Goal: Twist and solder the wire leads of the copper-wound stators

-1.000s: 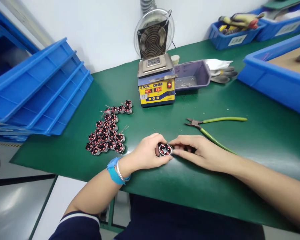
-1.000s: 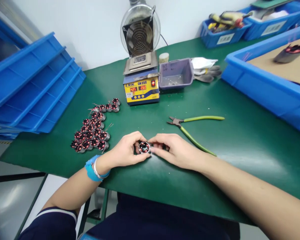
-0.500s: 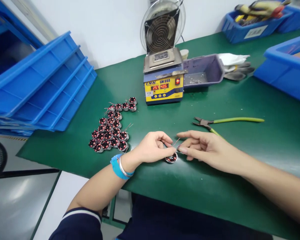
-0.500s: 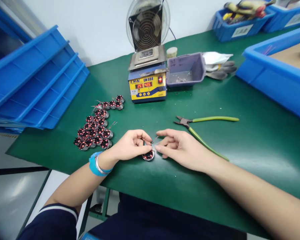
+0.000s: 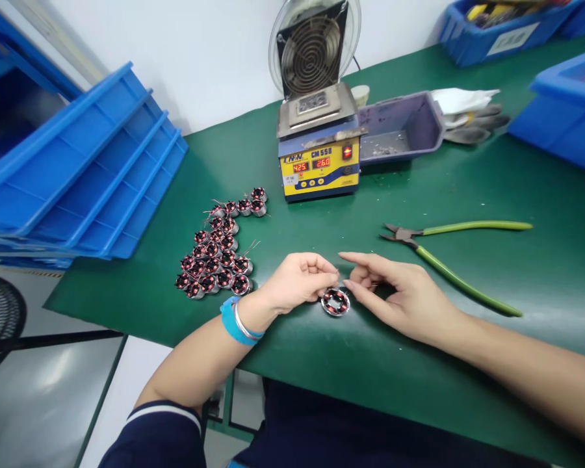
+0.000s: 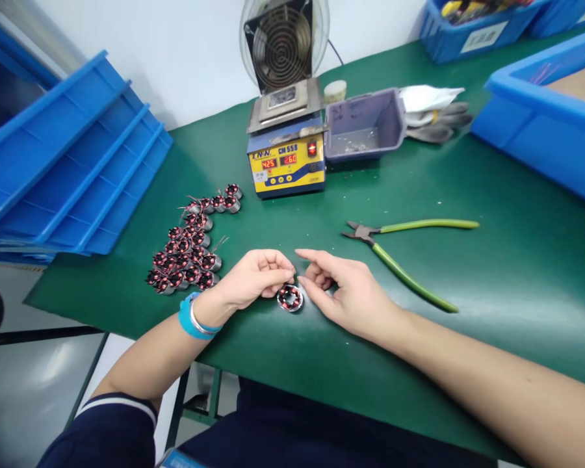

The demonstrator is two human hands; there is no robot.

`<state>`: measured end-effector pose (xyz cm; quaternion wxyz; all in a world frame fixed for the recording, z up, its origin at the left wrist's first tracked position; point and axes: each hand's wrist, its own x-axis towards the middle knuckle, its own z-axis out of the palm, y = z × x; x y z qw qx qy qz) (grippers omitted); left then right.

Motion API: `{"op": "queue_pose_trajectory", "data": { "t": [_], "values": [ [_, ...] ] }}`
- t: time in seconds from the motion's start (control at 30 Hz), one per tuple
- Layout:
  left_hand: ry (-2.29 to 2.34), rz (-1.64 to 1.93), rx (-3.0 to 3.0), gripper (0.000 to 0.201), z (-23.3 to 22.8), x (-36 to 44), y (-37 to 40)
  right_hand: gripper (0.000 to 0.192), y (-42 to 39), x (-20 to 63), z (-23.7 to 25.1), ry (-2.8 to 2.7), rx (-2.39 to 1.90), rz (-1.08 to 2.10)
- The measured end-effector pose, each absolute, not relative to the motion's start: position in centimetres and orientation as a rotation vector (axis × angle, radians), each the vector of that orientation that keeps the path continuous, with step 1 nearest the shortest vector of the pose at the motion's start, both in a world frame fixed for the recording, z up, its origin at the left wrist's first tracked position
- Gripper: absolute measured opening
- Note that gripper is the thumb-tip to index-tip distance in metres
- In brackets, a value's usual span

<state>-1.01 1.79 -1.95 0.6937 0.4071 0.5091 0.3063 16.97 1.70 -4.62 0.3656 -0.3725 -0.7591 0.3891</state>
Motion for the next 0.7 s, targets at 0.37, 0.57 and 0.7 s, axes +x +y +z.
{"op": "queue_pose_trajectory", "data": {
  "t": [0.37, 0.57, 0.7],
  "values": [
    [1.103, 0.694, 0.969, 0.023, -2.1, -1.1, 1.8, 0.052, 2.4, 16.8, -3.3, -1.516, -0.954, 1.730],
    [1.089, 0.615, 1.010, 0.025, -1.8, -0.9, 1.7, 0.035, 2.0, 16.8, -3.1, -1.653, -0.902, 1.624],
    [1.074, 0.623, 1.010, 0.024, -1.9, -0.8, 1.7, 0.019, 1.7, 17.2, -3.2, -1.898, -0.872, 1.182]
  ]
}}
